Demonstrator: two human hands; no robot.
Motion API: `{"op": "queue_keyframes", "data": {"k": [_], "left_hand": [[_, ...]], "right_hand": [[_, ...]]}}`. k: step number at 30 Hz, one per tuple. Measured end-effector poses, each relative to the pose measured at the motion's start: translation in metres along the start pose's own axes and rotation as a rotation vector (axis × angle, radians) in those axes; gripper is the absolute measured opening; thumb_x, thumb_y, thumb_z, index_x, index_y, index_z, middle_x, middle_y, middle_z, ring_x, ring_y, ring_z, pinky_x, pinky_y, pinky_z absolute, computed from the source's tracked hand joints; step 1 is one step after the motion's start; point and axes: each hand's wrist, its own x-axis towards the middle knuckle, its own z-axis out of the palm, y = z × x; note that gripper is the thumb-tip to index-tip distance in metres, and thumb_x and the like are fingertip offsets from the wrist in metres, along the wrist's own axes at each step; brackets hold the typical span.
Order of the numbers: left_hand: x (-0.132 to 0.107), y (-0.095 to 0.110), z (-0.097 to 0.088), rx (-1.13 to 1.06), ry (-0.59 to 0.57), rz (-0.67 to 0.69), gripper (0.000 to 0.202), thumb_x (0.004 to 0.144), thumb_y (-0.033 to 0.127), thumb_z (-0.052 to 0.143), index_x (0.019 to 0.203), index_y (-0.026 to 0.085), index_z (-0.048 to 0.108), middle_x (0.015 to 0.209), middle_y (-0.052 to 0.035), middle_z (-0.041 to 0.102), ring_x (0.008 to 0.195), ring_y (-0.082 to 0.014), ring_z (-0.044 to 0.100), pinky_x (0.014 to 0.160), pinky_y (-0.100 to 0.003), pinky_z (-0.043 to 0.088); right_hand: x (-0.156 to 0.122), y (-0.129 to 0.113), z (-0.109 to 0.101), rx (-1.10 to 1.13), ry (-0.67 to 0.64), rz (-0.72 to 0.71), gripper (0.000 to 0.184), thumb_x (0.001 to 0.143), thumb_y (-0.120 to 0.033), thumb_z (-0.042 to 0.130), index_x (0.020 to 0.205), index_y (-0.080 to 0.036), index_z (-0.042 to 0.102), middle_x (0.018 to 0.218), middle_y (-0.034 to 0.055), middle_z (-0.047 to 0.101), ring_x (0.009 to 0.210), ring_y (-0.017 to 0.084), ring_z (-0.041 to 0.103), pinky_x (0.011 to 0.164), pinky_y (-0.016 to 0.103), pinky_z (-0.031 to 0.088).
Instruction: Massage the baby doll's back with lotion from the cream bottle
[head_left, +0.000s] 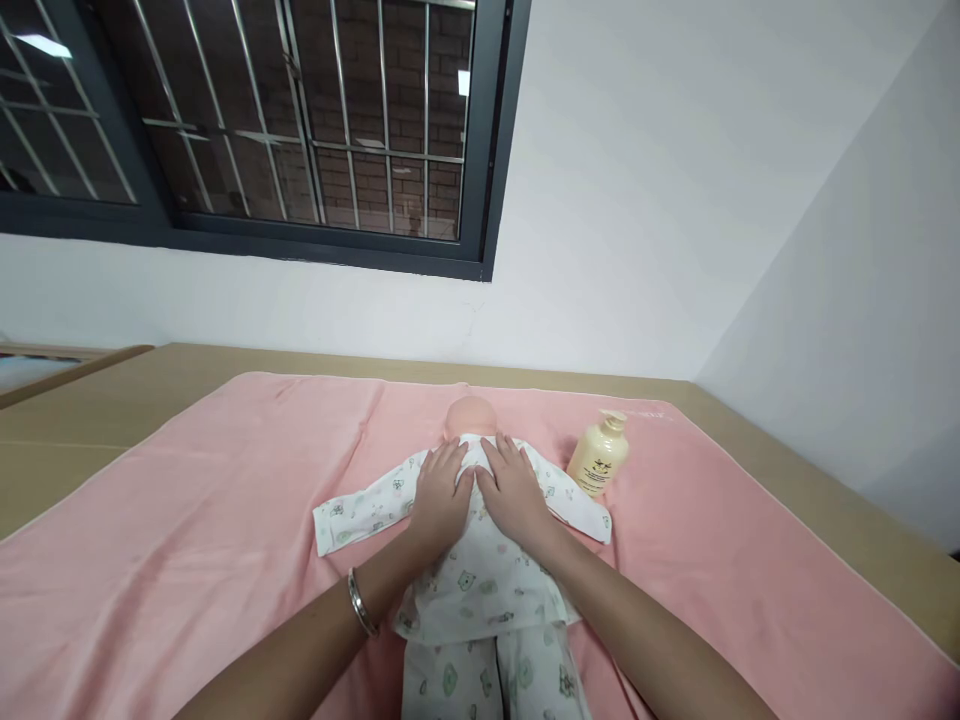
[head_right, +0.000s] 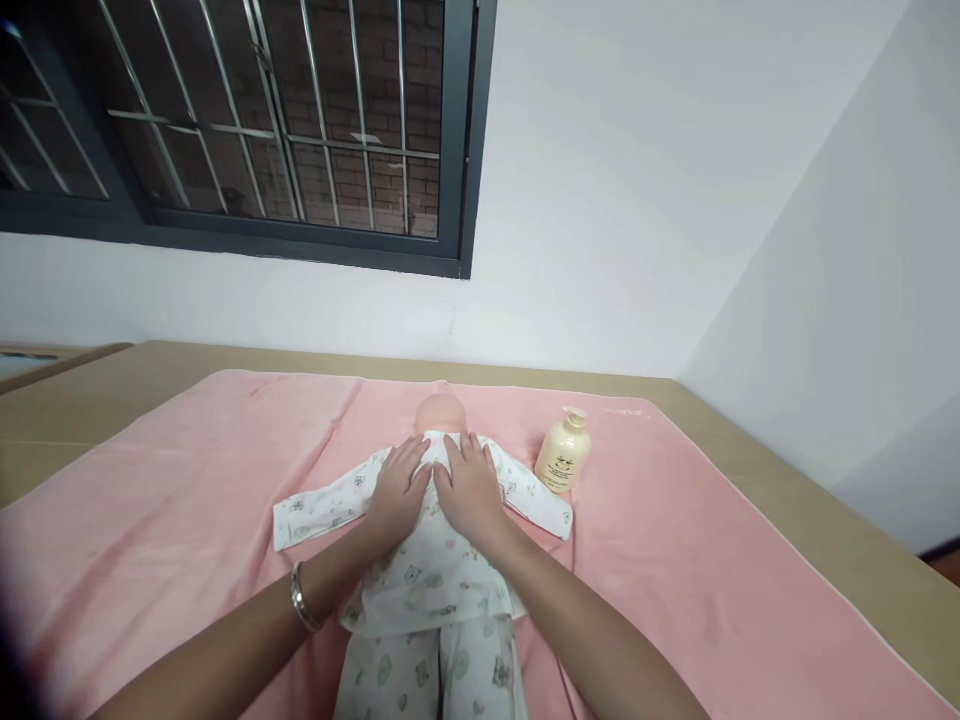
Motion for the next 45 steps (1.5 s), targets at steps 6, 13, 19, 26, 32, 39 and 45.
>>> {"op": "queue_keyframes", "data": {"k": [6, 13, 19, 26, 32, 39, 45], "left_hand": [[-0.004, 0.003, -0.001, 0.052, 0.018, 0.007, 0.043, 0.095, 0.026, 0.036, 0.133, 0.015, 0.055, 0.143, -0.0130, 0.054, 0.138, -0.0273, 0.043, 0.116, -0.054, 0.031], [-0.017, 0.024, -0.003, 0.036, -0.066, 0.034, 0.047, 0.097, 0.028, 0.034, 0.140, 0.017, 0.049, 0.150, -0.0092, 0.047, 0.144, -0.0261, 0.032, 0.119, -0.052, 0.026], [0.016, 0.006, -0.011, 0.058, -0.166, -0.172, 0.050, 0.100, 0.033, 0.026, 0.140, 0.013, 0.047, 0.151, -0.0159, 0.042, 0.144, -0.0283, 0.032, 0.117, -0.058, 0.023], [-0.015, 0.022, 0.001, 0.125, -0.077, 0.018, 0.047, 0.096, 0.023, 0.031, 0.139, 0.016, 0.051, 0.150, -0.0088, 0.046, 0.146, -0.0279, 0.029, 0.119, -0.054, 0.022], [0.005, 0.015, -0.008, 0.050, -0.130, -0.077, 0.048, 0.099, 0.029, 0.028, 0.140, 0.016, 0.049, 0.150, -0.0105, 0.046, 0.144, -0.0270, 0.034, 0.118, -0.054, 0.025], [-0.026, 0.027, 0.001, 0.099, -0.062, 0.079, 0.050, 0.088, 0.013, 0.035, 0.133, 0.019, 0.057, 0.145, -0.0063, 0.052, 0.143, -0.0280, 0.034, 0.118, -0.054, 0.026], [-0.012, 0.017, -0.006, 0.022, -0.042, -0.033, 0.053, 0.089, 0.017, 0.036, 0.140, 0.015, 0.048, 0.147, -0.0111, 0.050, 0.140, -0.0249, 0.040, 0.118, -0.050, 0.028]], "right_hand": [[0.003, 0.005, -0.003, 0.076, 0.100, -0.013, 0.048, 0.092, -0.032, 0.047, 0.137, -0.015, 0.055, 0.149, 0.0133, 0.045, 0.140, 0.027, 0.036, 0.118, 0.045, 0.020], [0.018, 0.014, -0.014, 0.047, 0.036, -0.044, 0.053, 0.093, -0.027, 0.040, 0.143, -0.011, 0.046, 0.151, 0.0139, 0.043, 0.142, 0.025, 0.034, 0.117, 0.045, 0.023], [-0.022, -0.018, -0.021, -0.178, -0.104, -0.214, 0.055, 0.095, -0.024, 0.036, 0.146, -0.005, 0.041, 0.153, 0.0188, 0.037, 0.144, 0.032, 0.027, 0.118, 0.047, 0.022], [0.008, -0.005, -0.034, -0.127, -0.167, 0.032, 0.057, 0.102, -0.036, 0.025, 0.148, -0.004, 0.035, 0.153, 0.0213, 0.035, 0.144, 0.031, 0.029, 0.116, 0.050, 0.022], [-0.024, -0.023, -0.039, -0.199, -0.205, -0.164, 0.053, 0.098, -0.025, 0.030, 0.147, -0.006, 0.039, 0.151, 0.0199, 0.040, 0.143, 0.032, 0.031, 0.116, 0.047, 0.023], [0.008, 0.003, -0.039, -0.056, -0.195, -0.021, 0.055, 0.099, -0.032, 0.032, 0.150, -0.012, 0.034, 0.155, 0.0172, 0.033, 0.144, 0.029, 0.029, 0.115, 0.051, 0.023], [-0.024, -0.016, -0.045, -0.152, -0.201, -0.113, 0.054, 0.097, -0.030, 0.036, 0.147, -0.011, 0.040, 0.150, 0.0206, 0.041, 0.141, 0.034, 0.034, 0.112, 0.051, 0.028]]}}
